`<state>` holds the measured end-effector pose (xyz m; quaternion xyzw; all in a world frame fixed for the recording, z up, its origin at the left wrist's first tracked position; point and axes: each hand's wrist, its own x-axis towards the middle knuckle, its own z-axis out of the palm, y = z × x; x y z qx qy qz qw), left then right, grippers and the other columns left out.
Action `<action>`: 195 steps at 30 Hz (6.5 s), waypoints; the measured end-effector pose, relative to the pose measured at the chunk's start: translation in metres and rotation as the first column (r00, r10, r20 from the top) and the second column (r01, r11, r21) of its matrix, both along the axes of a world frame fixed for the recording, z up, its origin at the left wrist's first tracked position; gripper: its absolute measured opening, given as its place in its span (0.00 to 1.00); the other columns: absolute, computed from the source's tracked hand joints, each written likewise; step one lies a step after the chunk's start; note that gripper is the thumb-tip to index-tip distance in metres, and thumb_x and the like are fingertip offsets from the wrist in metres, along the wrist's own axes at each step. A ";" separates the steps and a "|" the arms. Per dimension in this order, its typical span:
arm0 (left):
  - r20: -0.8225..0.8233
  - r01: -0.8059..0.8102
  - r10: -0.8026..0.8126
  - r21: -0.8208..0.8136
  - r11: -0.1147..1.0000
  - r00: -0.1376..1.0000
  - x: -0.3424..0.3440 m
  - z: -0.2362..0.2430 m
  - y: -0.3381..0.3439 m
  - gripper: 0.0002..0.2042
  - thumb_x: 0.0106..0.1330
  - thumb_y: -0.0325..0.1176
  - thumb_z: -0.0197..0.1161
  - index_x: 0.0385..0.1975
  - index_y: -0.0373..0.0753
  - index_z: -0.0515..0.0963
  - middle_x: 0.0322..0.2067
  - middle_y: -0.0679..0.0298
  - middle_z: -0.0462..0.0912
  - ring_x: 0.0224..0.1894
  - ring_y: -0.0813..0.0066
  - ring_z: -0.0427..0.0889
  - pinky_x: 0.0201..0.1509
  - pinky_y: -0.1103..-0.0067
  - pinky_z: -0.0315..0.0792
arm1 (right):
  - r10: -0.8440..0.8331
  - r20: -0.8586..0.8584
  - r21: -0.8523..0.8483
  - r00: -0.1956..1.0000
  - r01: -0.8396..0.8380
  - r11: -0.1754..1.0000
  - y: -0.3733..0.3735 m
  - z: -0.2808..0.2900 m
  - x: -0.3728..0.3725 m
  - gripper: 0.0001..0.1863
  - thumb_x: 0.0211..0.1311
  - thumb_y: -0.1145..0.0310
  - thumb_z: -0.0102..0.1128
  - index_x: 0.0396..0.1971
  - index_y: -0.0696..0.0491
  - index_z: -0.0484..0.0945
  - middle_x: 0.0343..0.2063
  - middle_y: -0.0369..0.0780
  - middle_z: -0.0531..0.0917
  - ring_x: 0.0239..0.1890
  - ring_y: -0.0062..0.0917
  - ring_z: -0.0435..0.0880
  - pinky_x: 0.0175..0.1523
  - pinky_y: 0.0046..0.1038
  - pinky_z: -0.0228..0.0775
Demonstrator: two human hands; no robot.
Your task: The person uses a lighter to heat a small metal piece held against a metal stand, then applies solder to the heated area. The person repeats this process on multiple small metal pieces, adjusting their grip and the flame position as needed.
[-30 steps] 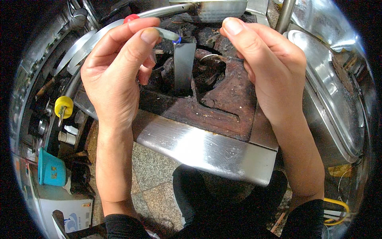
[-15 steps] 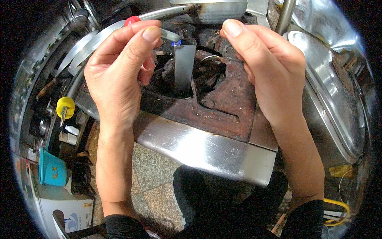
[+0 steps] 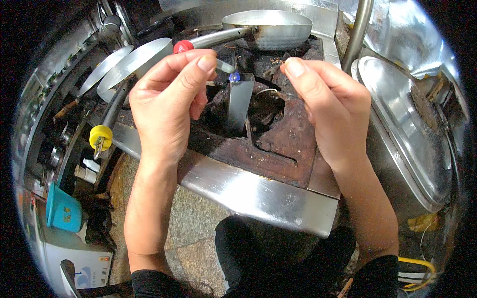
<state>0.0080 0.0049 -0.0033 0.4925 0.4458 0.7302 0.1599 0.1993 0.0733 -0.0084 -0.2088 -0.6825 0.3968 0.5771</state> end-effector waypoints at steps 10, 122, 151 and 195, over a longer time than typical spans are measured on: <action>0.025 0.015 -0.015 -0.019 1.000 1.000 0.000 0.000 0.000 0.10 0.64 0.34 0.71 0.38 0.35 0.85 0.26 0.68 0.83 0.18 0.91 0.71 0.19 0.90 0.61 | -0.035 0.030 -0.016 0.999 0.036 0.999 -0.001 0.002 0.000 0.11 0.65 0.66 0.67 0.33 0.60 0.86 0.25 0.33 0.84 0.28 0.12 0.78 0.35 0.18 0.70; 0.005 -0.029 0.029 -0.025 0.999 1.000 0.000 -0.001 0.003 0.10 0.64 0.35 0.72 0.39 0.36 0.86 0.27 0.68 0.83 0.18 0.89 0.71 0.18 0.90 0.60 | -0.051 0.094 0.089 0.994 0.043 0.995 0.004 0.000 0.003 0.14 0.67 0.65 0.65 0.36 0.63 0.86 0.25 0.34 0.84 0.29 0.13 0.78 0.34 0.17 0.68; 0.046 0.038 -0.037 -0.014 0.999 0.998 -0.006 0.000 -0.005 0.10 0.63 0.35 0.73 0.39 0.36 0.86 0.28 0.71 0.84 0.24 0.91 0.74 0.26 0.90 0.67 | 0.005 0.021 -0.029 1.000 -0.005 1.000 0.004 -0.003 0.000 0.10 0.65 0.67 0.66 0.36 0.60 0.84 0.23 0.27 0.77 0.24 0.08 0.69 0.28 0.14 0.59; -0.041 0.089 -0.087 0.073 0.993 0.995 -0.003 -0.005 -0.012 0.09 0.63 0.28 0.71 0.42 0.35 0.86 0.26 0.72 0.83 0.24 0.91 0.73 0.26 0.91 0.63 | -0.033 0.207 -0.050 0.978 0.044 0.998 0.007 -0.005 -0.003 0.11 0.70 0.66 0.60 0.41 0.59 0.84 0.21 0.28 0.75 0.19 0.08 0.66 0.23 0.14 0.55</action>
